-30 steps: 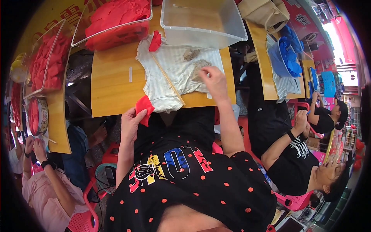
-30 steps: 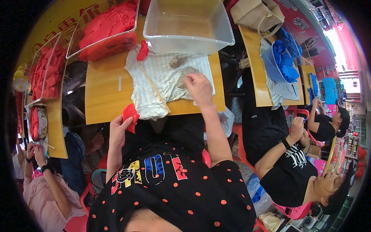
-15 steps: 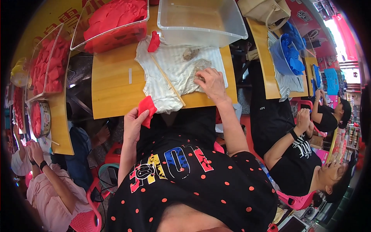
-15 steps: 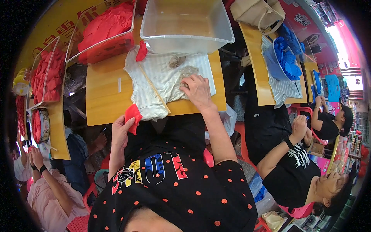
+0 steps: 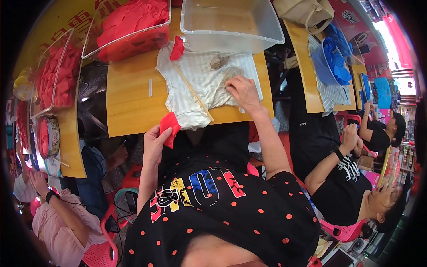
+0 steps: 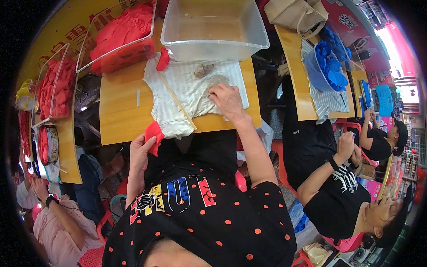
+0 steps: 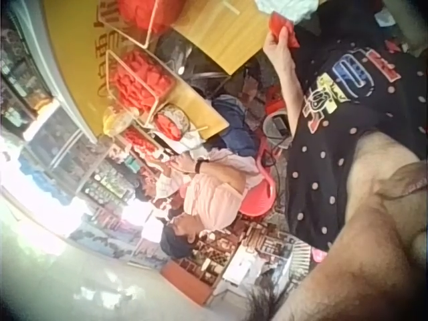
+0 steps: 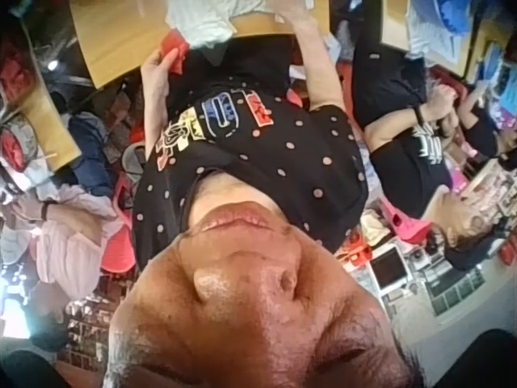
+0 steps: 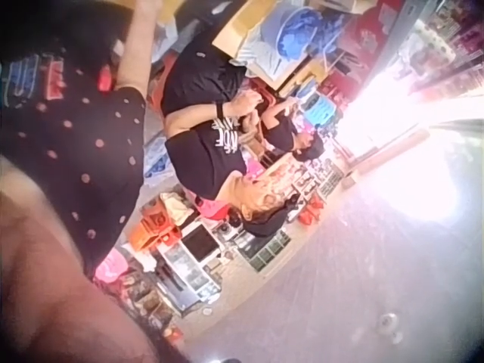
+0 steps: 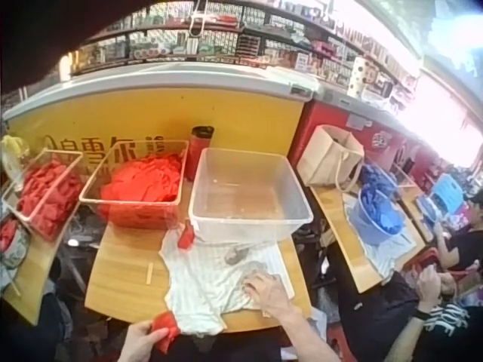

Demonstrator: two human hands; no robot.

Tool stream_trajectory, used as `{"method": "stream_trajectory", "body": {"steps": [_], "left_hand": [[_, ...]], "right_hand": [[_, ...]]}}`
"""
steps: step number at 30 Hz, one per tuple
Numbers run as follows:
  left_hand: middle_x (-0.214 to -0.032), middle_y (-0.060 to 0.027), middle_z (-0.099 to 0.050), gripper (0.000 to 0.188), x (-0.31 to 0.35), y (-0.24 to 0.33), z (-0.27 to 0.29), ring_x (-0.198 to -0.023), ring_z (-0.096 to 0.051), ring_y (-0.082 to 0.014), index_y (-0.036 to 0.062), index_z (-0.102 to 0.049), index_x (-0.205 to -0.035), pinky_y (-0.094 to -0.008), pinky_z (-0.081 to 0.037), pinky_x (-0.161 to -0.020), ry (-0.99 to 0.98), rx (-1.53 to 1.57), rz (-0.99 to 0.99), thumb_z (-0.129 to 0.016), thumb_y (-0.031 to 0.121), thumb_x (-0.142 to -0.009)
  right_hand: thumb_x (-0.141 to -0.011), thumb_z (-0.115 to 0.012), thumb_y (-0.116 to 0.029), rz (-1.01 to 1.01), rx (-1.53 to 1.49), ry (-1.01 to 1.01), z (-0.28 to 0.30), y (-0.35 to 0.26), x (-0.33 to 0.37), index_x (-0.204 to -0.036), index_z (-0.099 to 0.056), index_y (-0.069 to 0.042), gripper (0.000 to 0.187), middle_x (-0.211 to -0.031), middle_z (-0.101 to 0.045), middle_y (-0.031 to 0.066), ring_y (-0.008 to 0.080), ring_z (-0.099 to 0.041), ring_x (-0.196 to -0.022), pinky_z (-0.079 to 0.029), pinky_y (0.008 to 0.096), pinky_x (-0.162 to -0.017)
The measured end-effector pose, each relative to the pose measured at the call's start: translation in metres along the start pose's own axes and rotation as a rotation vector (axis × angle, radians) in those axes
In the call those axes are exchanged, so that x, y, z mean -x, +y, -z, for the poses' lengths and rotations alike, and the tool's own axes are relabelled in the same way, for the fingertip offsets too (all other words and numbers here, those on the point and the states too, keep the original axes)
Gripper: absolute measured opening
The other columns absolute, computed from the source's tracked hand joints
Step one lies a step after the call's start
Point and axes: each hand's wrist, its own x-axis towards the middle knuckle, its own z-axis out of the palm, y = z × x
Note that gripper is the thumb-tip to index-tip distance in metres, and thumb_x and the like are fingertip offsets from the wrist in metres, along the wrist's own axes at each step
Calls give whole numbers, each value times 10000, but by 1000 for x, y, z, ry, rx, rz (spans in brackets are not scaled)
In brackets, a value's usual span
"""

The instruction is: Assembling small red fabric charms by stuffing them with material and sealing them.

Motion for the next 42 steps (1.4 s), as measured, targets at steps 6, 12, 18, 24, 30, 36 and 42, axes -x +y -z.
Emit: {"method": "stream_trajectory", "body": {"steps": [6, 12, 18, 24, 30, 36, 42], "left_hand": [[-851, -46, -671, 187, 0, 2, -2, -720, -605, -71, -25, -644, -986, -199, -470, -667, 2, -16, 3, -665, 85, -837], [-852, -43, -671, 187, -2, -3, -4, -722, -604, -67, -24, -643, -988, -197, -469, -666, 1, -5, 10, -665, 85, -837], [-859, -40, -670, 192, 0, -1, -8, -725, -603, -67, -25, -644, -995, -197, -469, -669, -37, -26, 32, -663, 86, -840], [-871, -45, -672, 202, 5, -4, -1, -735, -605, -68, -27, -642, -1010, -200, -471, -682, -5, 2, 4, -663, 76, -837], [-883, -43, -672, 199, 3, -8, 1, -747, -606, -69, -27, -641, -1010, -201, -470, -683, -6, 0, 36, -659, 72, -839], [-868, -35, -669, 180, 2, -7, -7, -736, -597, -62, -22, -648, -992, -196, -464, -674, -43, -35, 48, -659, 76, -841], [-853, -30, -666, 172, 4, -9, -8, -725, -591, -59, -22, -651, -979, -194, -460, -663, -32, -27, 58, -660, 80, -842]], "right_hand": [[-802, -641, -116, -324, -506, 71, 40, 22, 0, -883, -661, -15, 132, -832, -630, 65, 180, -586, -769, -447, 269, -673], [-843, -619, -119, -198, -437, -98, 44, 20, 5, -976, -666, -24, 170, -909, -644, 64, 140, -580, -783, -443, 246, -717], [-832, -613, -145, 9, -45, 191, 12, 34, -26, -983, -681, -62, 185, -967, -643, 82, 241, -552, -962, -416, 313, -862], [-797, -639, -190, -67, -119, -134, 13, 45, -39, -900, -685, -81, 158, -903, -639, 63, 272, -530, -954, -420, 355, -834], [-825, -643, -185, -230, -311, -70, 12, 41, -34, -940, -661, -48, 180, -985, -624, 104, 256, -527, -1013, -405, 343, -893], [-814, -652, -211, -176, -202, 195, 11, 53, -35, -981, -661, -50, 232, -987, -615, 131, 280, -553, -961, -434, 351, -856], [-752, -703, -313, -228, -135, -48, 13, 51, -29, -978, -672, -48, 350, -960, -616, 144, 307, -550, -939, -425, 375, -867]]}}
